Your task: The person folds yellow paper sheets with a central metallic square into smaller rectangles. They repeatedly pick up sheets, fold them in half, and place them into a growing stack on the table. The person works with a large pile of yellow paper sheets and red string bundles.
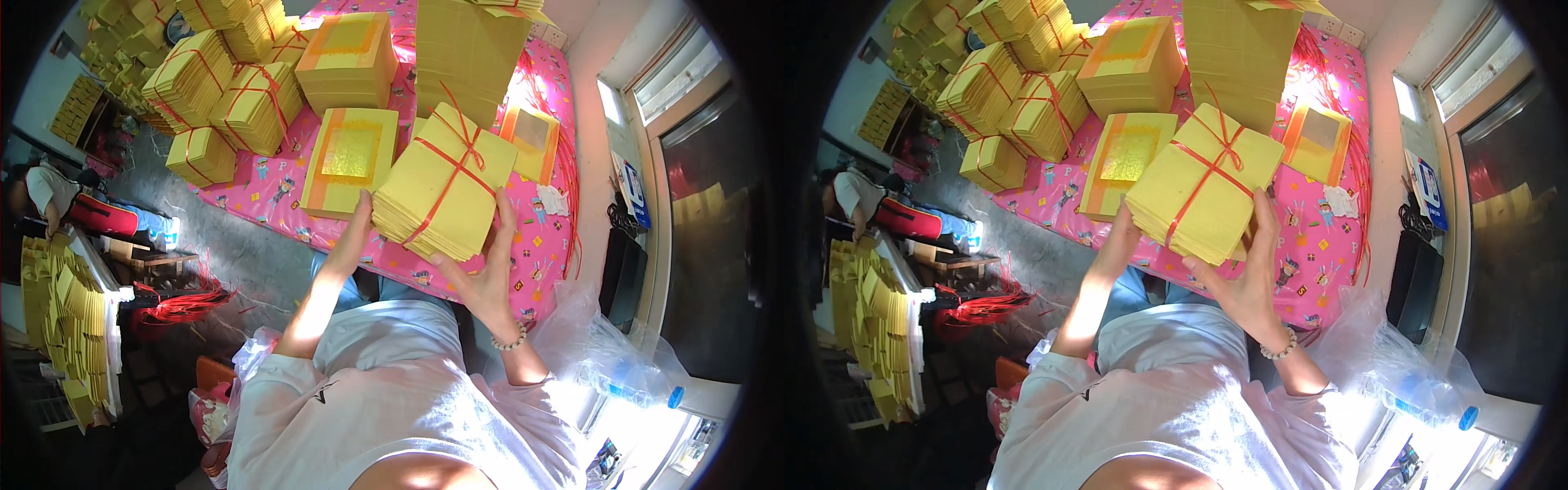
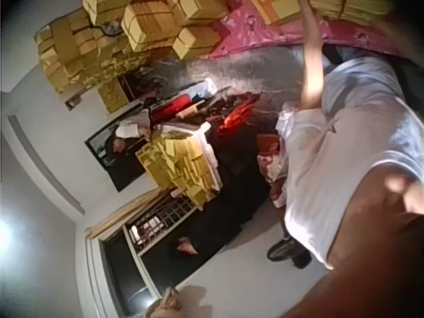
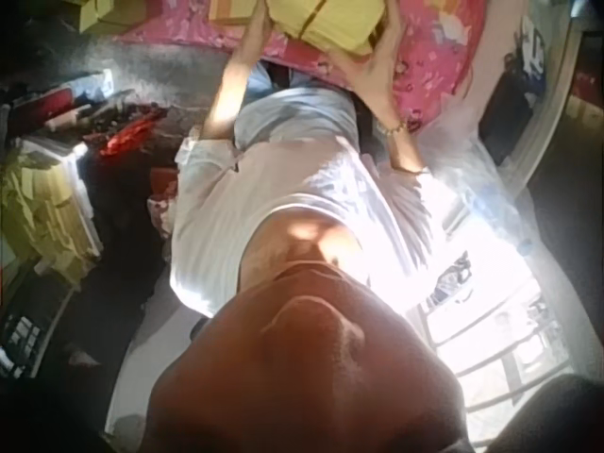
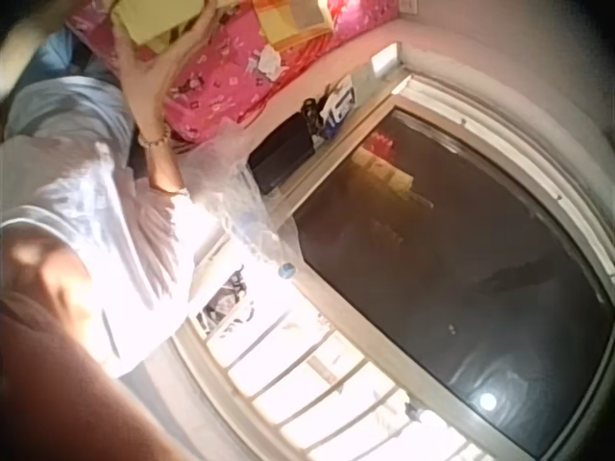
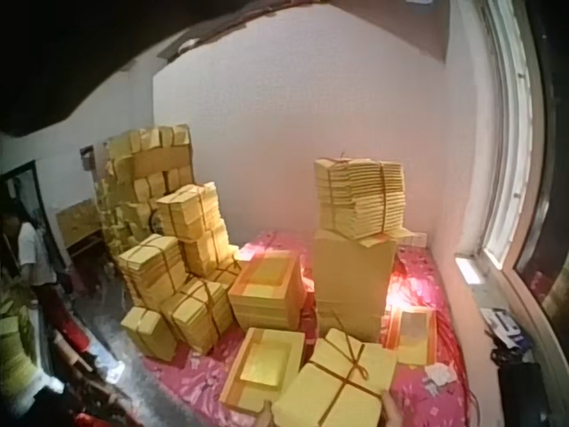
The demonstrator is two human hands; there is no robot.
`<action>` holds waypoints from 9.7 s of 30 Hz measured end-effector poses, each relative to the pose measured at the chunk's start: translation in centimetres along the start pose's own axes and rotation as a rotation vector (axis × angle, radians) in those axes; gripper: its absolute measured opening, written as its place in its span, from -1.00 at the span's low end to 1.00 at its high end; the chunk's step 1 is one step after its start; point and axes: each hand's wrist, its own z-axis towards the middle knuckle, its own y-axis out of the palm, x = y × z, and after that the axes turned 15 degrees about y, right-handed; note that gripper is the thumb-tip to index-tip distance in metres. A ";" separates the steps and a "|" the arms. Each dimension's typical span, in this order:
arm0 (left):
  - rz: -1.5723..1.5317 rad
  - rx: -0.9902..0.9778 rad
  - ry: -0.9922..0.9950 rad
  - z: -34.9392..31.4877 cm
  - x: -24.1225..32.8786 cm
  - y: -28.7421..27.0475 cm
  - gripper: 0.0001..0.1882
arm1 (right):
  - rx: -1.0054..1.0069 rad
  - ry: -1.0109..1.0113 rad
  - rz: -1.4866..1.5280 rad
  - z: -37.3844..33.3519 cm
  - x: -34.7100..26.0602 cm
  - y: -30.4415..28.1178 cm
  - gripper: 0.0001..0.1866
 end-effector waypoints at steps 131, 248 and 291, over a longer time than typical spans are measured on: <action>0.066 0.141 -0.147 14.4 3.6 3.1 -0.70 | -0.320 0.490 0.473 17.0 3.1 -4.8 -0.73; -0.021 0.077 -0.005 8.7 4.2 3.3 -0.29 | 0.024 0.199 0.370 9.4 9.6 -6.3 -0.83; -0.075 0.093 -0.128 11.0 5.1 2.1 -0.13 | -0.474 0.355 0.327 16.8 4.5 -7.3 -0.32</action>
